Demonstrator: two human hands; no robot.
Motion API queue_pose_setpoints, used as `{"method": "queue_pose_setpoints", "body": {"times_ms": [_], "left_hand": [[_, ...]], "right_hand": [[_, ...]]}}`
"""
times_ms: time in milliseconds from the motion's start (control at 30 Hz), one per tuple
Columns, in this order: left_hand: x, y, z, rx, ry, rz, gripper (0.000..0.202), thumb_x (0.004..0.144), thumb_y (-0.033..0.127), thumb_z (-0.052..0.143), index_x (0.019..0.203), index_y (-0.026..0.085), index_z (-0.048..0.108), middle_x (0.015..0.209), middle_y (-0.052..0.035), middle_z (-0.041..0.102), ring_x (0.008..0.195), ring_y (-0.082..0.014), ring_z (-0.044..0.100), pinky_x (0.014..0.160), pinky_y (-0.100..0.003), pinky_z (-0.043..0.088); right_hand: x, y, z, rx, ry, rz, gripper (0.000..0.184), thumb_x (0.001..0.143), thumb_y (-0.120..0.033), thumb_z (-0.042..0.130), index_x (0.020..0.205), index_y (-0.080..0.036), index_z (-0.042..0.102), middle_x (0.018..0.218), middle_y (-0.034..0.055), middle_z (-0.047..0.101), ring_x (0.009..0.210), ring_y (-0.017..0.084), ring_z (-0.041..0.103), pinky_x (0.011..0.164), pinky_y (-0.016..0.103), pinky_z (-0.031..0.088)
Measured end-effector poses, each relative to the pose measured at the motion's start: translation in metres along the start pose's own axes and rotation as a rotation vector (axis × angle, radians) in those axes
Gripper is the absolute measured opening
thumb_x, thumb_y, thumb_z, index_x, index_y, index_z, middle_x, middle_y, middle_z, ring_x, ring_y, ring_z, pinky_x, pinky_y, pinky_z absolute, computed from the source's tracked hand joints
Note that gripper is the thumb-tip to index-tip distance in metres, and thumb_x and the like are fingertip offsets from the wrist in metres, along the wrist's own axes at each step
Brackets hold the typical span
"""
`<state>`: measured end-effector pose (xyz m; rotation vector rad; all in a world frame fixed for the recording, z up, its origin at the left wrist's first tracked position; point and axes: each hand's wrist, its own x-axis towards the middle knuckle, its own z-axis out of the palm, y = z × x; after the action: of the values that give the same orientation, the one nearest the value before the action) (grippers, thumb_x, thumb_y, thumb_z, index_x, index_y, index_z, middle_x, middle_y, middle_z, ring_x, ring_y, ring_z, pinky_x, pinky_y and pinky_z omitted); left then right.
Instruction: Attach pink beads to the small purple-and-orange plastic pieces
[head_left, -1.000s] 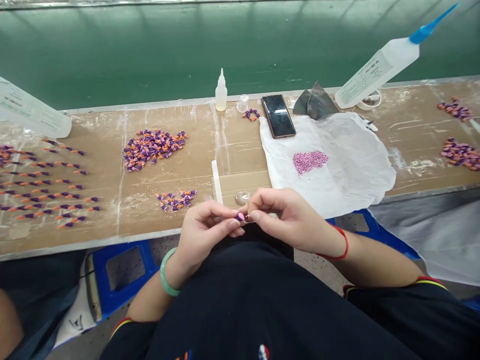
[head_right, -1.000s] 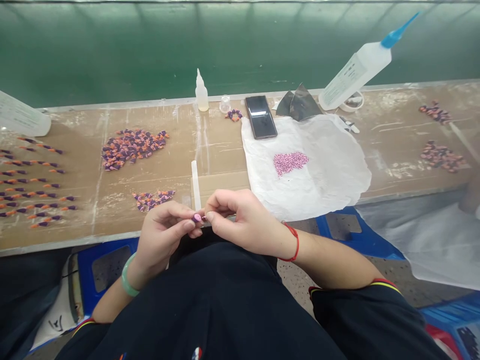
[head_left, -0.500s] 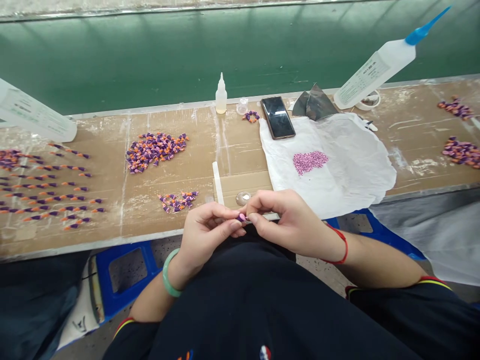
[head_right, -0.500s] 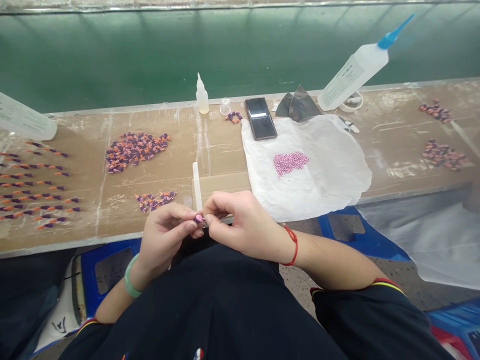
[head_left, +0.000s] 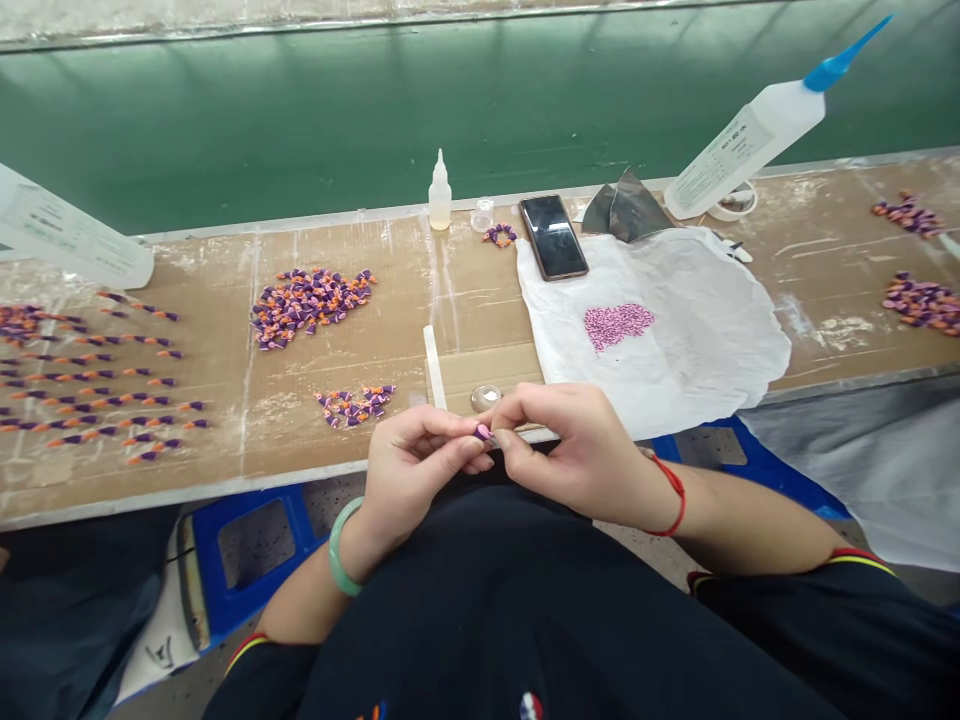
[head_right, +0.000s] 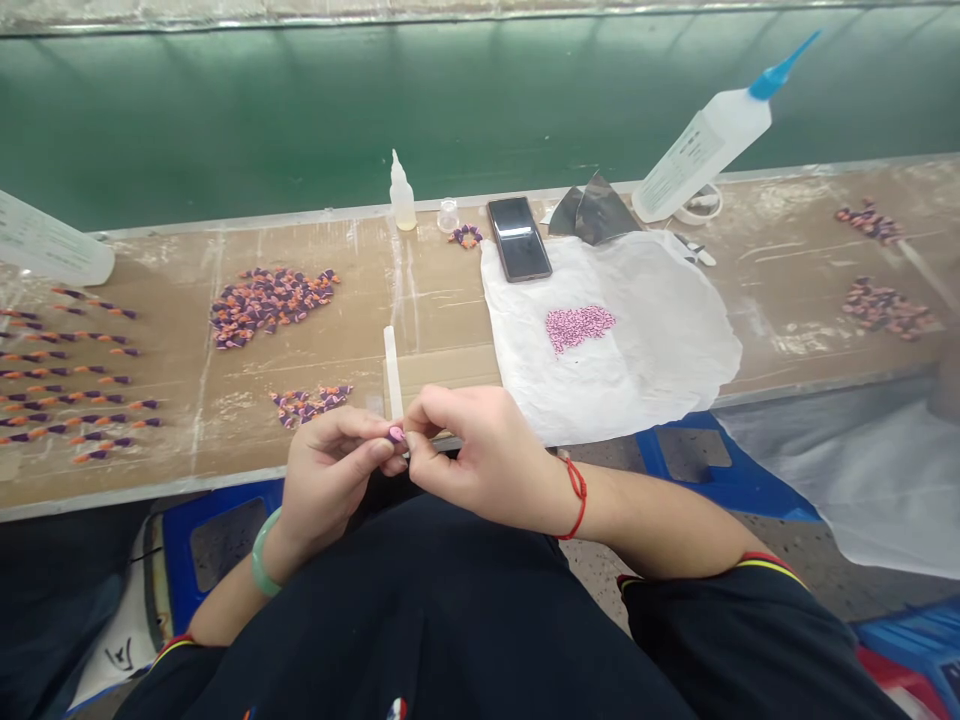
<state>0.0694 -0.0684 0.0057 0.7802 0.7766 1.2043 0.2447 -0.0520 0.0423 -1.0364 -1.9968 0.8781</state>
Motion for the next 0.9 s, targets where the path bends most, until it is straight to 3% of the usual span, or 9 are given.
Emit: {"method": "queue_pose_setpoints", "body": {"times_ms": [667,900], "left_hand": [[0.001,0.001,-0.004,0.149,0.0,-0.005,0.012,0.073,0.024,0.088,0.076,0.018,0.078,0.066,-0.0019,0.076,0.054,-0.0129,0.072,0.054,-0.018,0.061],[0.002,-0.002,-0.005,0.156,-0.004,-0.02,0.014,0.074,0.028,0.087,0.077,0.019,0.077,0.069,-0.0021,0.078,0.054,-0.0132,0.073,0.054,-0.019,0.061]], "right_hand": [[-0.004,0.008,0.005,-0.109,-0.008,-0.081,0.013,0.089,-0.014,0.055,0.077,-0.02,0.058,0.071,0.0013,0.073,0.061,0.012,0.068,0.058,0.021,0.049],[-0.002,0.012,0.001,-0.03,-0.052,-0.028,0.013,0.089,-0.015,0.054,0.078,-0.021,0.058,0.072,0.0003,0.073,0.062,0.011,0.068,0.059,0.021,0.05]]}}
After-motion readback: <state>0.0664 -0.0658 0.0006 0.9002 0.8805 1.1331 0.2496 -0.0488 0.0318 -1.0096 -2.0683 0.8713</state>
